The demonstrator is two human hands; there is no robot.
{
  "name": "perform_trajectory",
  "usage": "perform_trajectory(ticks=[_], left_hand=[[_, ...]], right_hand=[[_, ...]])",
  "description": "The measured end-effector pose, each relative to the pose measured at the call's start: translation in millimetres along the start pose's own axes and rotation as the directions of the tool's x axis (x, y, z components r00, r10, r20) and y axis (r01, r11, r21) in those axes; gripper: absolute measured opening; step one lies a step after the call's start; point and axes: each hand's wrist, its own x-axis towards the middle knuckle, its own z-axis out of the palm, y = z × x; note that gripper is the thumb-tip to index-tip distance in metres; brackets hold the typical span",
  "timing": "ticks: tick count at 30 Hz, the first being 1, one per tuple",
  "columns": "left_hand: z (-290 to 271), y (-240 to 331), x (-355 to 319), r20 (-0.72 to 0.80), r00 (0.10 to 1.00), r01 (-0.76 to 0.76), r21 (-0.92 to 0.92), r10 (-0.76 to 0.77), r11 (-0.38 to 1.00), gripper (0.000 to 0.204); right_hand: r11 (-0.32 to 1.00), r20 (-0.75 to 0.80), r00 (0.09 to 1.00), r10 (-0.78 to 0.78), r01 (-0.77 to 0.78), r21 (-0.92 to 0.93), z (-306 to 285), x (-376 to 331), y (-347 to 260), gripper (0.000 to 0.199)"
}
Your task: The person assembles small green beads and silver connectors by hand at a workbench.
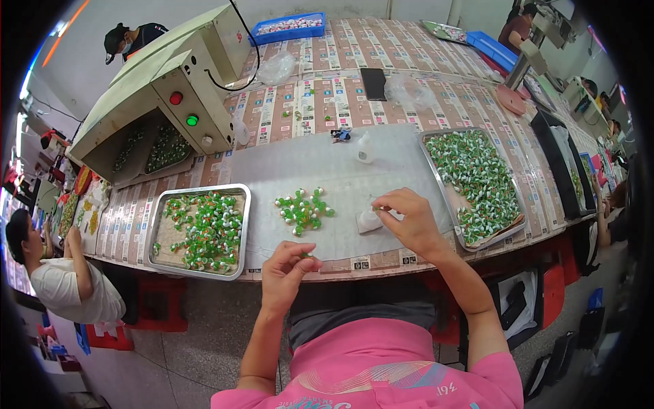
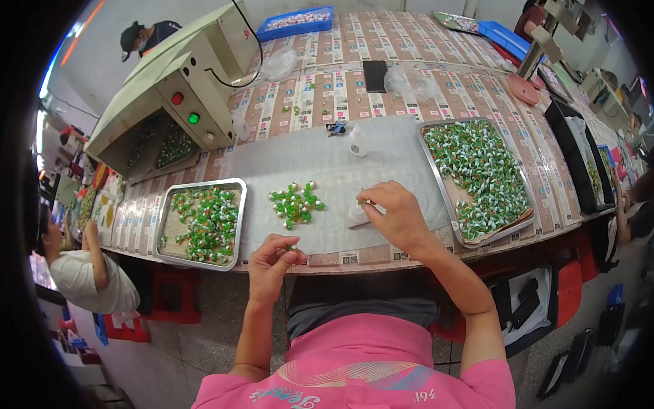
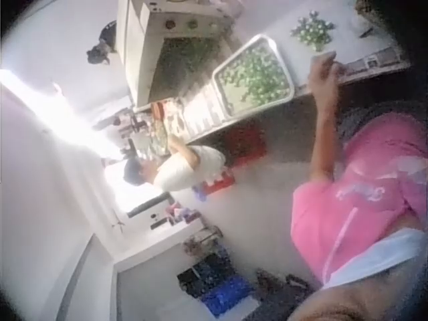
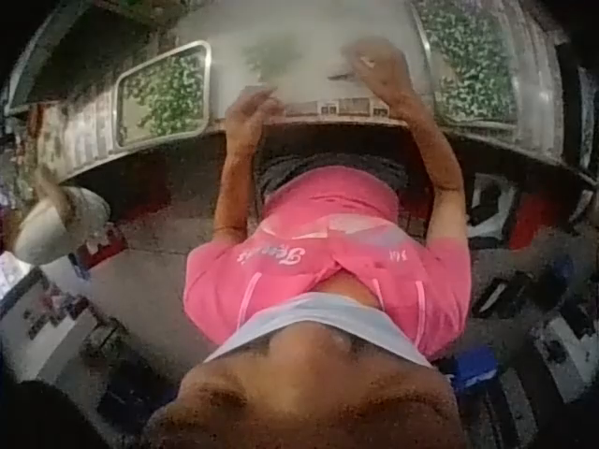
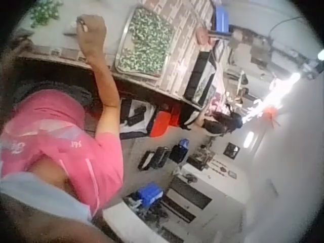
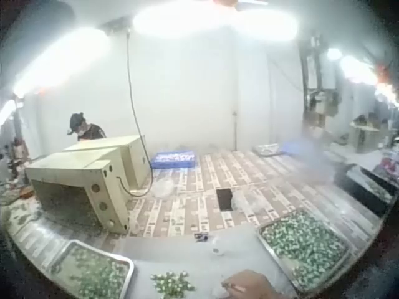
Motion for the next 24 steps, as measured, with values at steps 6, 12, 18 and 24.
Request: perform_trajectory(ticks=[6,12,18,24], left_hand=[[9.6,-9.9,-9.6,0.086,0.994,0.077,-0.157,-0.064,0.985,0.018],[35.9,-9.6,-5.4,0.064,0.984,0.176,-0.311,-0.164,0.934,0.022],[53.6,-23.5,-2.1,0.094,0.965,0.262,-0.406,-0.245,0.876,0.022],[75.0,-25.9,1.4,0.106,0.964,0.267,-0.390,-0.245,0.882,0.021]], right_hand=[[0.997,0.024,0.999,-0.041,0.042,-0.069,6.2,3.0,-2.7,0.014],[0.997,-0.019,0.998,-0.059,0.058,-0.041,3.3,-5.4,-10.1,0.019],[0.936,0.126,0.982,0.138,-0.171,0.306,-5.8,-31.2,-27.1,0.018],[0.830,0.261,0.935,0.241,-0.338,0.444,-10.1,-51.1,-24.8,0.018]])
